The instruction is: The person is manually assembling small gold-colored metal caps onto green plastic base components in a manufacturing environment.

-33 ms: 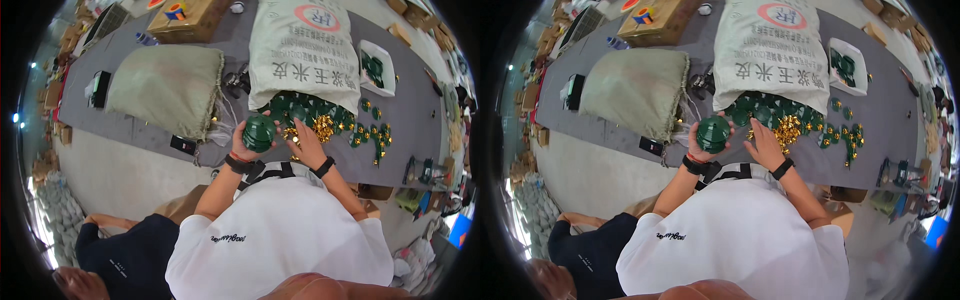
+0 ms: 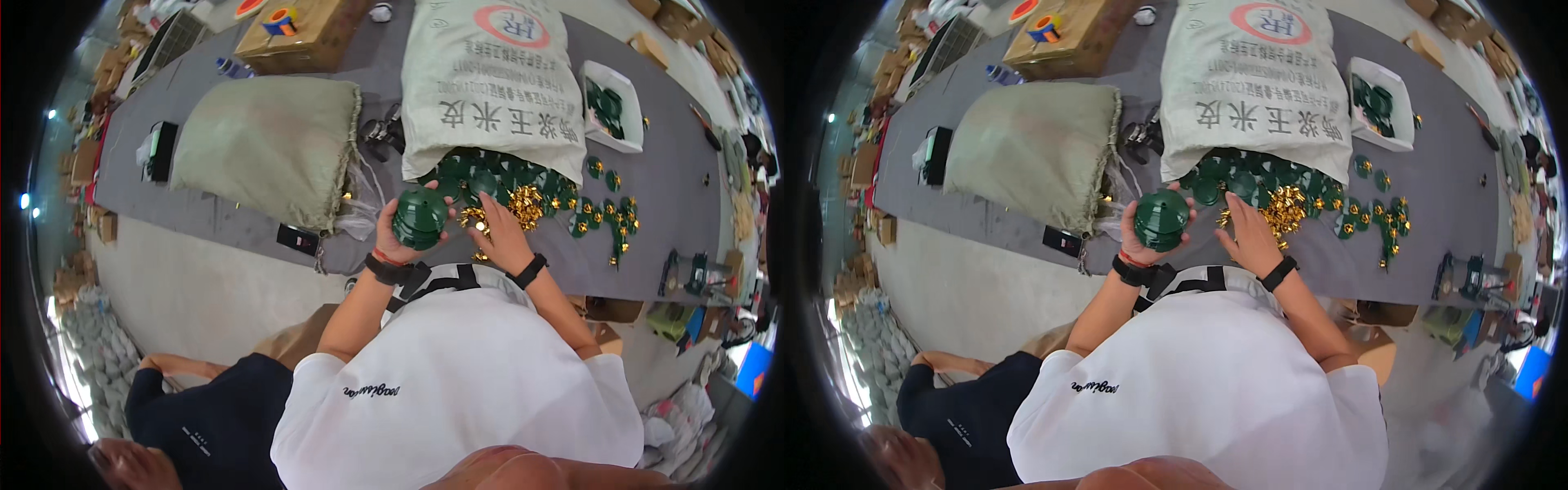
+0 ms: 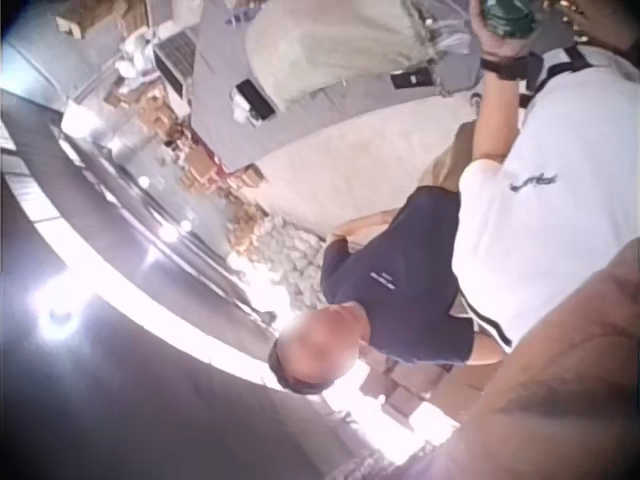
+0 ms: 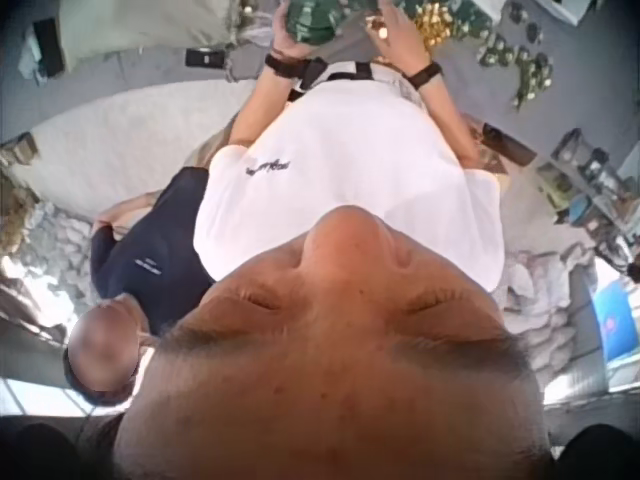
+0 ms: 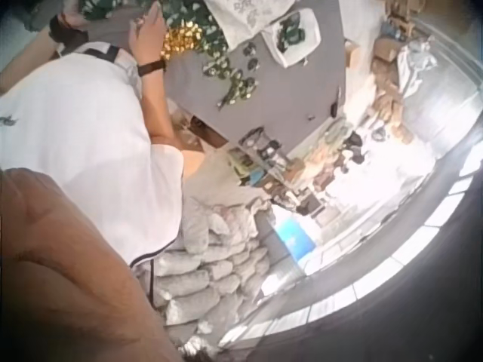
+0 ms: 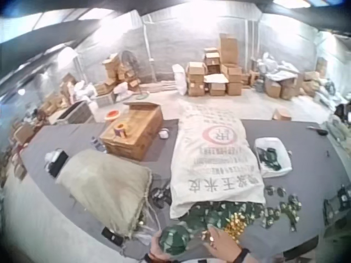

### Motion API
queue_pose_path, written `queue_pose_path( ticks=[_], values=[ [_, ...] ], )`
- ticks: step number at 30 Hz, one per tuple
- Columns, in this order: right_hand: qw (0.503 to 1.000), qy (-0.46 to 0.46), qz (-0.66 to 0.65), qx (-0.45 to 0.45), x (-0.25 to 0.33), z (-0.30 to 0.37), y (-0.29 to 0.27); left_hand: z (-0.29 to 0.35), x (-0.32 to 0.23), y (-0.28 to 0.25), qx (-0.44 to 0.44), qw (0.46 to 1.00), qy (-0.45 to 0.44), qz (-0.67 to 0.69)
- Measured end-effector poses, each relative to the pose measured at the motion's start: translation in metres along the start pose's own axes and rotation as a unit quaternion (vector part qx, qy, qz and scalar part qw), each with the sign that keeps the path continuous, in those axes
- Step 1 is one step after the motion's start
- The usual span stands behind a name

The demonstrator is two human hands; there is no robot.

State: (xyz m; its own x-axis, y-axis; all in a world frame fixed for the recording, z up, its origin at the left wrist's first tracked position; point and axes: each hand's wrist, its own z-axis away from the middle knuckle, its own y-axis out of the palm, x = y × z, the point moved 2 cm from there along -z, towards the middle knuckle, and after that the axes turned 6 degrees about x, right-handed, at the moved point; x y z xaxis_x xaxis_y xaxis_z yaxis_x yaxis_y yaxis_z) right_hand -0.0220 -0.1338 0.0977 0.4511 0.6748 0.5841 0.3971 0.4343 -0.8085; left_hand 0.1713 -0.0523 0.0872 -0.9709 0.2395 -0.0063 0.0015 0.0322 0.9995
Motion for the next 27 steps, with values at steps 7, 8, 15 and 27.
queue_pose_path(
  ticks=[7,8,15,27],
  values=[
    [0.992,0.125,0.027,-0.004,-0.065,0.028,-0.011,-0.003,0.015,-0.003,-0.023,0.998,-0.009,-0.054],
    [0.989,0.145,0.018,0.004,-0.076,0.033,-0.011,-0.004,0.018,-0.006,-0.038,0.997,-0.012,-0.061],
    [0.968,0.247,0.019,-0.025,-0.148,0.069,-0.012,-0.023,0.037,-0.010,-0.137,0.990,-0.028,-0.020],
    [0.907,0.418,-0.057,0.015,-0.250,0.095,0.043,-0.029,0.049,-0.017,-0.241,0.970,0.022,-0.018]
  ],
)
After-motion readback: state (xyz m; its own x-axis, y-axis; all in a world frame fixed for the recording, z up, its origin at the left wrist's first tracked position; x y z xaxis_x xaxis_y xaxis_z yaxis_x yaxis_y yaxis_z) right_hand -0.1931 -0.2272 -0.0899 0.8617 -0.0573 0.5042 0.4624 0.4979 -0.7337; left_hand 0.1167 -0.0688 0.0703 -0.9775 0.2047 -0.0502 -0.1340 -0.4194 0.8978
